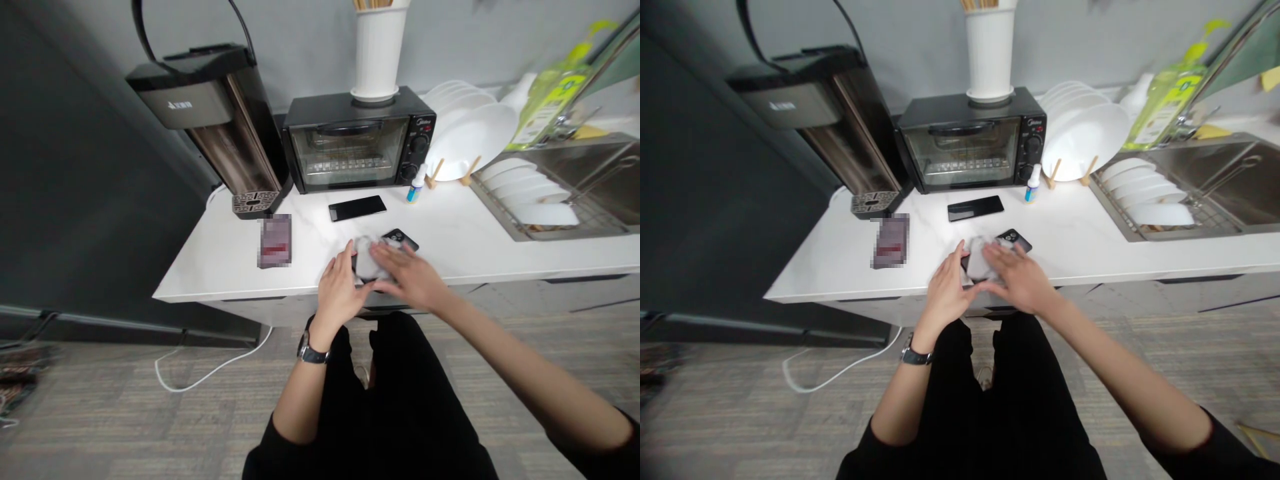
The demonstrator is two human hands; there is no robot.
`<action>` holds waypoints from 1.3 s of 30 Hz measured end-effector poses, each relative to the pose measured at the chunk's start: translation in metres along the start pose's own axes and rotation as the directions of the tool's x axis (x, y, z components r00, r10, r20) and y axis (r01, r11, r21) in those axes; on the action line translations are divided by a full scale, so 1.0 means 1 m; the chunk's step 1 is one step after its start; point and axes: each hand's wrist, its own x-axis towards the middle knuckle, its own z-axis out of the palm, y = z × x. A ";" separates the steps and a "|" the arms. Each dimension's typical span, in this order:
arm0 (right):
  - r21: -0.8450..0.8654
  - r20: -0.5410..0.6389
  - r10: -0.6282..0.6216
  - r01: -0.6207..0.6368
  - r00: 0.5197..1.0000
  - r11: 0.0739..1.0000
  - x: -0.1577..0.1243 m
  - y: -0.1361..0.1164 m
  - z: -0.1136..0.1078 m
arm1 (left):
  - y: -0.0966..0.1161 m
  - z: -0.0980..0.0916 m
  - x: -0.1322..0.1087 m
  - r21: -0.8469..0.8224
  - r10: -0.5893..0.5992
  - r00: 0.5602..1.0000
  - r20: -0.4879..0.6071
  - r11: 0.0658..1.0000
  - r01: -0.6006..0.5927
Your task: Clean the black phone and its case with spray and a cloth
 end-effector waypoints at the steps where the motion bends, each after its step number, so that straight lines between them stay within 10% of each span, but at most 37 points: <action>1: -0.017 -0.033 0.061 -0.062 0.998 0.998 0.000 0.000 -0.001 | 0.000 0.000 0.000 -0.008 0.000 1.000 -0.008 1.000 0.000; 7: 0.101 0.062 -0.208 0.202 0.976 0.974 -0.001 0.001 -0.001 | -0.001 0.002 0.000 0.000 0.013 1.000 -0.008 1.000 -0.013; 11: -0.009 -0.064 0.118 -0.119 0.991 0.993 -0.002 0.008 -0.002 | -0.001 0.002 0.000 -0.011 -0.003 1.000 -0.026 1.000 0.002; 16: 0.050 0.011 -0.167 0.166 0.986 0.985 -0.006 -0.017 0.001 | -0.002 0.003 -0.001 -0.003 0.014 1.000 -0.024 1.000 -0.014; 23: -0.133 -0.143 0.248 -0.266 0.958 0.955 -0.013 0.032 0.002 | -0.002 0.004 -0.001 -0.015 0.005 0.999 -0.047 1.000 -0.006; 39: -0.122 -0.134 0.196 -0.212 0.972 0.970 -0.012 -0.001 0.012 | -0.005 0.004 0.000 -0.044 -0.016 0.998 -0.058 0.999 0.013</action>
